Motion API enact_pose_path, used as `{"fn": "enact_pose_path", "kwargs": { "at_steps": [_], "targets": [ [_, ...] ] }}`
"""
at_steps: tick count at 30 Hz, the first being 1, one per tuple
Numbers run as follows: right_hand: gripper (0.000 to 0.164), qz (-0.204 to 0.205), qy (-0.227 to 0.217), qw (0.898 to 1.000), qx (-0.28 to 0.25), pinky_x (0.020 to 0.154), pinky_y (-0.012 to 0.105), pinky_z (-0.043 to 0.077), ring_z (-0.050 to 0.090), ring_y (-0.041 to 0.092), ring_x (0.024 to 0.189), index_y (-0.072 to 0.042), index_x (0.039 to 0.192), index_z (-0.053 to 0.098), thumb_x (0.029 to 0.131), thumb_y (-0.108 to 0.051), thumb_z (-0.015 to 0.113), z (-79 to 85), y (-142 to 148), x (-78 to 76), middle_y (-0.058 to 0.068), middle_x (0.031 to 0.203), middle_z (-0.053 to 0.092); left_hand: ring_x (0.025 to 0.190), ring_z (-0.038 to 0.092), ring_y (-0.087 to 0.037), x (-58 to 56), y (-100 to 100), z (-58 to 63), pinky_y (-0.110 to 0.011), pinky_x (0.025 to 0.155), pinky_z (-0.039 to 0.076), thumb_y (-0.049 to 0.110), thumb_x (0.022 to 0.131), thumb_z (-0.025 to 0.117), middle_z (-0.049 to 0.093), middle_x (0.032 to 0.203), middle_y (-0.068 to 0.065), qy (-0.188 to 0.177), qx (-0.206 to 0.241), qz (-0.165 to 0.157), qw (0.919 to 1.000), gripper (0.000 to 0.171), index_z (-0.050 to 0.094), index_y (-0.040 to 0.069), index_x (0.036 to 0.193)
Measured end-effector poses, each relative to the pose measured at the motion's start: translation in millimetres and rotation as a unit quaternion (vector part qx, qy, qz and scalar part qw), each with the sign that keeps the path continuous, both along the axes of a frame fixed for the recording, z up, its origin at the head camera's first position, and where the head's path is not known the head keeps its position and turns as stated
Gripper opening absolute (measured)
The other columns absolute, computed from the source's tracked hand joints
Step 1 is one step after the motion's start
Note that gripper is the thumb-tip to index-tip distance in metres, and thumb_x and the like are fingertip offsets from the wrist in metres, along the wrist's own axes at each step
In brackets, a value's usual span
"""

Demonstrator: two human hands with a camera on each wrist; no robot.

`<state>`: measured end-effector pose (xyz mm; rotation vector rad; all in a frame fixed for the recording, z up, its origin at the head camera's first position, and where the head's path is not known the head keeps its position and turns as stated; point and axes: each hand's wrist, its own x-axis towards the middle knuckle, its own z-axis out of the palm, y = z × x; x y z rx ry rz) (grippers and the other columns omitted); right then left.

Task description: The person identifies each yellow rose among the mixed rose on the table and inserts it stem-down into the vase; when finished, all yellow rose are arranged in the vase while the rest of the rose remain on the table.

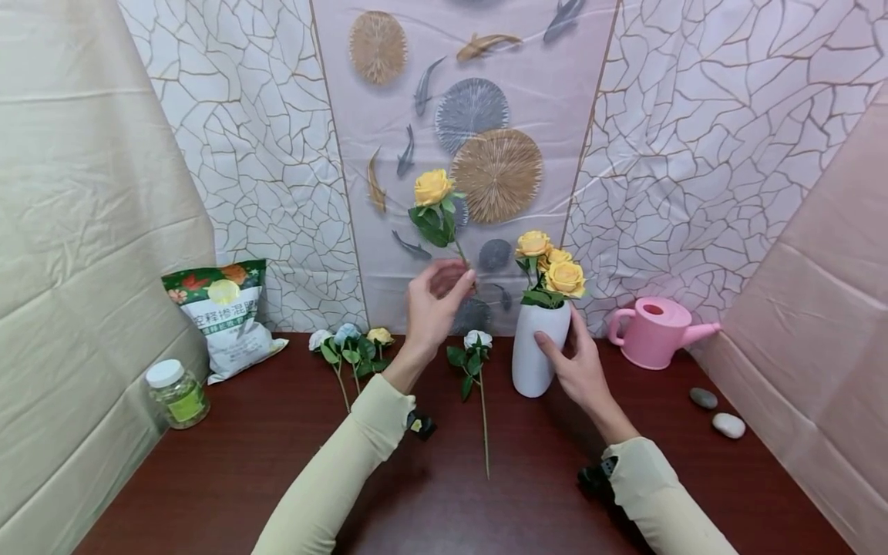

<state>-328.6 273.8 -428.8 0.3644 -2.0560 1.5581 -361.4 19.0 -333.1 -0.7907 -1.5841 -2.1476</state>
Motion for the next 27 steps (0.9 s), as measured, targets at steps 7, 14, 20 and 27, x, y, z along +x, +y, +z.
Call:
{"fn": "enact_pose_path", "kwargs": {
  "at_steps": [7,14,20,27],
  "targets": [
    [0.071,-0.006,0.003,1.000,0.006,0.099,0.011,0.046,0.052,0.008,0.129,-0.034,0.154,0.034,0.095,-0.020,0.071,-0.9,-1.4,1.5,0.001,0.148,0.051,0.091,0.075,-0.030,6.8,25.1,27.5,-0.042,0.082,0.063,0.005,0.090,0.074,0.072,0.104,-0.022,0.012,0.079,-0.025,0.9965,0.026,0.064,-0.001,0.113],
    [0.069,0.001,0.011,1.000,0.001,0.101,0.013,0.045,0.051,0.011,0.132,-0.034,0.153,0.036,0.095,-0.019,0.071,2.0,-2.7,2.5,-0.002,0.147,0.051,0.093,0.073,-0.035,7.6,37.3,36.8,-0.043,0.083,0.063,0.008,0.090,0.075,0.071,0.105,-0.021,0.030,0.094,-0.018,0.9949,0.028,0.063,-0.002,0.114],
    [0.072,0.000,0.003,1.000,0.002,0.103,0.011,0.044,0.047,0.011,0.135,-0.035,0.154,0.033,0.095,-0.021,0.071,2.8,-2.7,3.8,-0.001,0.150,0.048,0.095,0.069,-0.046,4.4,44.3,37.9,-0.044,0.083,0.063,0.005,0.090,0.074,0.070,0.104,-0.025,0.043,0.090,-0.001,0.9950,0.027,0.062,-0.003,0.113],
    [0.072,-0.001,0.009,1.000,0.003,0.104,0.012,0.042,0.047,0.011,0.136,-0.034,0.154,0.034,0.095,-0.020,0.071,3.8,-3.2,3.3,-0.001,0.150,0.049,0.095,0.066,-0.054,15.1,51.5,40.7,-0.053,0.084,0.060,-0.001,0.092,0.069,0.068,0.103,-0.033,0.058,0.062,0.021,0.9961,0.023,0.060,-0.010,0.112]
  ]
}}
